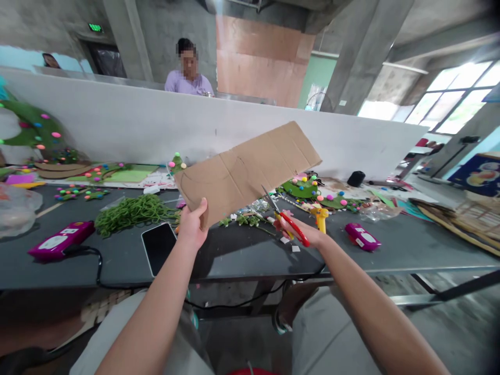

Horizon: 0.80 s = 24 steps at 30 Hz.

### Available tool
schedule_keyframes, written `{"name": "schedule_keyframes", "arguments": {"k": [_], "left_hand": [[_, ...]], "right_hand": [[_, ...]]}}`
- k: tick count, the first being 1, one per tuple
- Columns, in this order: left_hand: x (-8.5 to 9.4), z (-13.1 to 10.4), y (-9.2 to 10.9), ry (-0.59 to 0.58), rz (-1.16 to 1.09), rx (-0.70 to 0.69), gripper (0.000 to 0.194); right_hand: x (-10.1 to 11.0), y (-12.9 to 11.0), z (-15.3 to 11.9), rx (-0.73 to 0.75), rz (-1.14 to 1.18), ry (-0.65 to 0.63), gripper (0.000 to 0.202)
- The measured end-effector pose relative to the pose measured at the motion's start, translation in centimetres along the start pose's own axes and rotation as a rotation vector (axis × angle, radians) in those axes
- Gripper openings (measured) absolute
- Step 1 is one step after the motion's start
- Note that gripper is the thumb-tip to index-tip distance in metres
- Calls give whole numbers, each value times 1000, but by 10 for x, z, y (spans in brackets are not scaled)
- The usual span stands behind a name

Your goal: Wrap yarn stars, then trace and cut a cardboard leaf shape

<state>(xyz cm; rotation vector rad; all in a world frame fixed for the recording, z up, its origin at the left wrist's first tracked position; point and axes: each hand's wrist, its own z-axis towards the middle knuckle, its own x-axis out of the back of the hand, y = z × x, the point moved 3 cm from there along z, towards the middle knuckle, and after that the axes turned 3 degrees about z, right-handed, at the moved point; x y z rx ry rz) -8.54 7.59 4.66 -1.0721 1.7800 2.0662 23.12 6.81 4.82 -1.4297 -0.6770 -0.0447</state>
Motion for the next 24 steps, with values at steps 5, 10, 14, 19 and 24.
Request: {"name": "schedule_keyframes", "arguments": {"k": [5, 10, 14, 19, 24], "left_hand": [[-5, -1, -4, -45, 32, 1, 28], [-6, 2, -2, -60, 55, -9, 29], [-5, 5, -2, -45, 70, -6, 30], [-4, 9, 0, -31, 91, -5, 29], [-7, 8, 5, -67, 114, -14, 30]], "right_hand": [[-10, 2, 9, -18, 115, -8, 71], [-19, 10, 16, -98, 144, 89, 61], [-27, 8, 18, -116, 89, 208, 56], [-29, 6, 17, -92, 72, 220, 56], [-26, 5, 17, -105, 117, 140, 58]]}}
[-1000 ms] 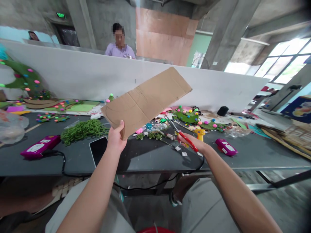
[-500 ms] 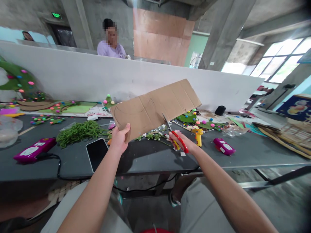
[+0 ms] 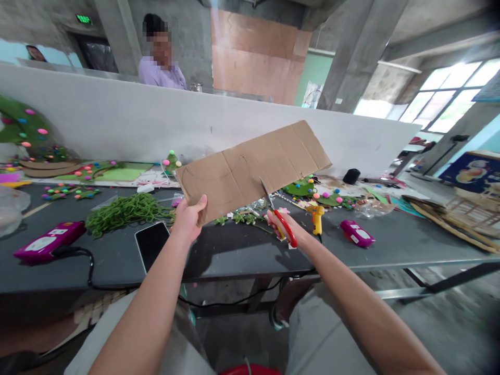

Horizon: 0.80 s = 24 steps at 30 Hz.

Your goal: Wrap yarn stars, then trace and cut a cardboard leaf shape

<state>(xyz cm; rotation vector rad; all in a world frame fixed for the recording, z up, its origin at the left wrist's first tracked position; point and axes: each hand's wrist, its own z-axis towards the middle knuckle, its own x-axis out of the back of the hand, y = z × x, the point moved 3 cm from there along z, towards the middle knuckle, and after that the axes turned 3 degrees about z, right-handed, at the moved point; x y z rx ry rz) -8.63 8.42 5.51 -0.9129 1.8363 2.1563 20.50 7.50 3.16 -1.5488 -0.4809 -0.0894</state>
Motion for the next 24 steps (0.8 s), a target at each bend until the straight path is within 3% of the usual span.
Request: {"name": "schedule_keyframes", "arguments": {"k": [7, 14, 24], "left_hand": [[-1, -1, 5, -37, 48, 1, 31], [0, -2, 5, -27, 73, 27, 28], [-3, -4, 3, -44, 104, 37, 29]], "right_hand": [[-1, -11, -6, -49, -24, 26, 64], [-6, -6, -7, -19, -102, 212, 62], [-11, -9, 3, -102, 64, 119, 65]]}}
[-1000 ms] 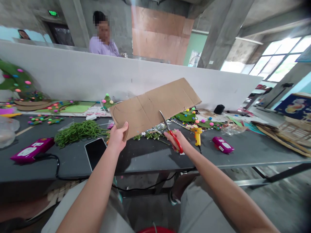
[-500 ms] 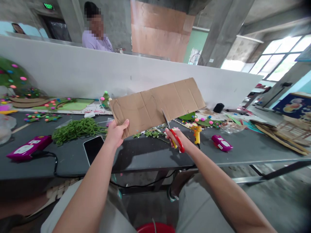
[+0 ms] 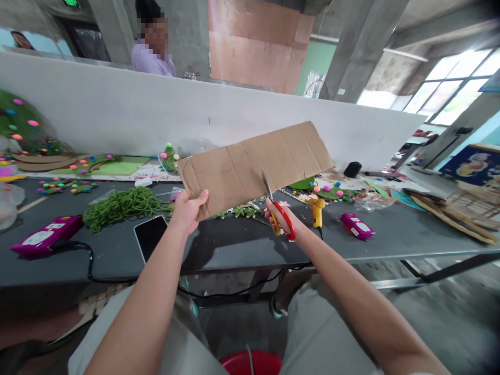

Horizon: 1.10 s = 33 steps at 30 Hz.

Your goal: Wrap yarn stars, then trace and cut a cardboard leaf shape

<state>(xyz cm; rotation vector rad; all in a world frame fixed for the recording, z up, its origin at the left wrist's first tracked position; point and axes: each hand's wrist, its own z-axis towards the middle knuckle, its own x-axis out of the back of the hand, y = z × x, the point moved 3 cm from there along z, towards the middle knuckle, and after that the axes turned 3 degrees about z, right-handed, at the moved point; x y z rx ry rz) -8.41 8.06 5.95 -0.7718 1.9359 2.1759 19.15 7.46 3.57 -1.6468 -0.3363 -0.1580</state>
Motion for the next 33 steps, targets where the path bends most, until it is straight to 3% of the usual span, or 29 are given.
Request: {"name": "schedule_keyframes", "arguments": {"k": [10, 24, 33], "left_hand": [[1, 0, 1, 0, 11, 17, 28], [6, 6, 3, 12, 40, -41, 29], [12, 12, 1, -4, 28, 59, 25]], "right_hand": [[3, 0, -4, 81, -119, 134, 64], [0, 1, -1, -126, 152, -182, 68], [-6, 3, -2, -146, 181, -200, 70]]}}
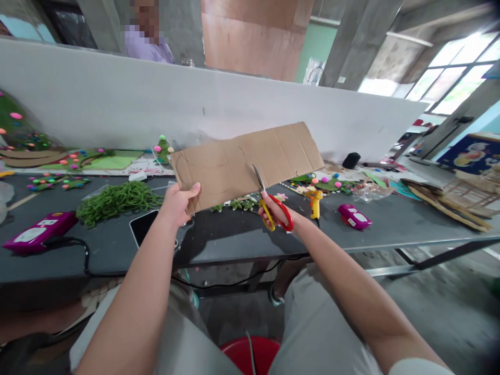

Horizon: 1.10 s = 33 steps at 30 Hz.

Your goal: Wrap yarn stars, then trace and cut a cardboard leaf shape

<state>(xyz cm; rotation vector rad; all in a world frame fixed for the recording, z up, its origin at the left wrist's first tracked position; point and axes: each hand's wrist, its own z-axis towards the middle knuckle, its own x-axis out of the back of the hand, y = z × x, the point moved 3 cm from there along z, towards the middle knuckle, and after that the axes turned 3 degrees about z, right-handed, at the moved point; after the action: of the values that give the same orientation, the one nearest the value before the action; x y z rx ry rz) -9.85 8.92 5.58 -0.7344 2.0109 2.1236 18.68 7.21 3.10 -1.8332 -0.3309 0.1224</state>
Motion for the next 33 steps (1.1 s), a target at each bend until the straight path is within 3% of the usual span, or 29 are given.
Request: {"name": "schedule_keyframes", "arguments": {"k": [2, 6, 10, 12, 17, 22, 33], "left_hand": [[2, 2, 2, -30, -7, 8, 29], [-3, -7, 7, -112, -92, -56, 40], [-28, -35, 3, -262, -228, -110, 63], [-45, -45, -8, -321, -240, -38, 54], [-72, -41, -34, -109, -241, -31, 32], [-75, -29, -37, 78, -338, -35, 26], [-72, -21, -37, 115, -306, -73, 25]], "right_hand": [[0, -1, 0, 29, -16, -8, 72], [-4, -7, 1, 132, -39, 98, 72], [-15, -13, 1, 191, -17, 204, 71], [-21, -16, 1, 222, -34, 251, 70], [-38, -15, 2, 317, -97, 314, 65], [-54, -12, 5, 373, -106, 291, 63], [-67, -14, 7, 183, 92, 92, 64]]}}
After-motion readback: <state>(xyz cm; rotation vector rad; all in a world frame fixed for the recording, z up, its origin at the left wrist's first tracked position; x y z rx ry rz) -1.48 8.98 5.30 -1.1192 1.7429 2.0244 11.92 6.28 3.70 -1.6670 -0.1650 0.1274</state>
